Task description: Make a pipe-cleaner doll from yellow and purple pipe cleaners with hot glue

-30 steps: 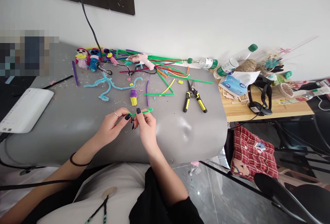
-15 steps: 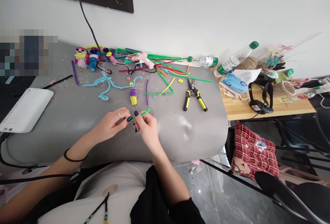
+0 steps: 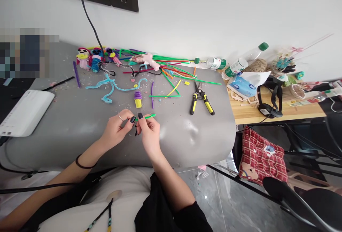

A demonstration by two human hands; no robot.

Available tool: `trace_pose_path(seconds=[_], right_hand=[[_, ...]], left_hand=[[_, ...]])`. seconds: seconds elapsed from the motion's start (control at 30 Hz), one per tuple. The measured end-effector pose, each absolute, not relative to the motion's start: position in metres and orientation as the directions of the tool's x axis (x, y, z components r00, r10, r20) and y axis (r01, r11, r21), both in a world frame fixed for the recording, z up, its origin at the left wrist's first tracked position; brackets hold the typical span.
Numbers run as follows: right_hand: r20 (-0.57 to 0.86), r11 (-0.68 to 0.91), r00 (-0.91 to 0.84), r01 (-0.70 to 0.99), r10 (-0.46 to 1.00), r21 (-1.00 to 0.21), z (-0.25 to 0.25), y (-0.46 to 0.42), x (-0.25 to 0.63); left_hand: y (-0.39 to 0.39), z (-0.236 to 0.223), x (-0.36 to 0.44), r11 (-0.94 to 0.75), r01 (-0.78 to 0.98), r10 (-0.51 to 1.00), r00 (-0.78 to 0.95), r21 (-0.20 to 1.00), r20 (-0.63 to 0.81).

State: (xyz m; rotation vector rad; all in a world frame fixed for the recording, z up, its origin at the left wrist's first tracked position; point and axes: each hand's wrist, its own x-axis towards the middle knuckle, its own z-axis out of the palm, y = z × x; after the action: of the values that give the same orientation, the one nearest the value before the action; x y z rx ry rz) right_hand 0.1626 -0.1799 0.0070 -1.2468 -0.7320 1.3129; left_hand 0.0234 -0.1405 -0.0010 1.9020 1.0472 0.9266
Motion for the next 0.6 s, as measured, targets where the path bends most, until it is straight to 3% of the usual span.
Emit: trace_pose_path(seconds=[0.2,0.43,0.6], right_hand=[[-0.217,-0.187,0.138,-0.205,0.966,-0.961,0.006,-0.179,0.17],[-0.241,-0.175,0.189,-0.309,0.952,-0.935,0.007,-0.179,0.162],[-0.272,-0.205,0.195,-0.305,0.942,-0.93,0.006,-0.181,0.157]], left_hand=[[-0.128,0.006,0.01,-0.463,0.297,0.752,0.629,0.835,0.194],[-0.137,-0.002,0.02,-0.325,0.17,0.846,0.492,0.93,0.206],[-0.143,-0.007,0.026,-0.328,0.27,0.9,0.381,0.905,0.212]])
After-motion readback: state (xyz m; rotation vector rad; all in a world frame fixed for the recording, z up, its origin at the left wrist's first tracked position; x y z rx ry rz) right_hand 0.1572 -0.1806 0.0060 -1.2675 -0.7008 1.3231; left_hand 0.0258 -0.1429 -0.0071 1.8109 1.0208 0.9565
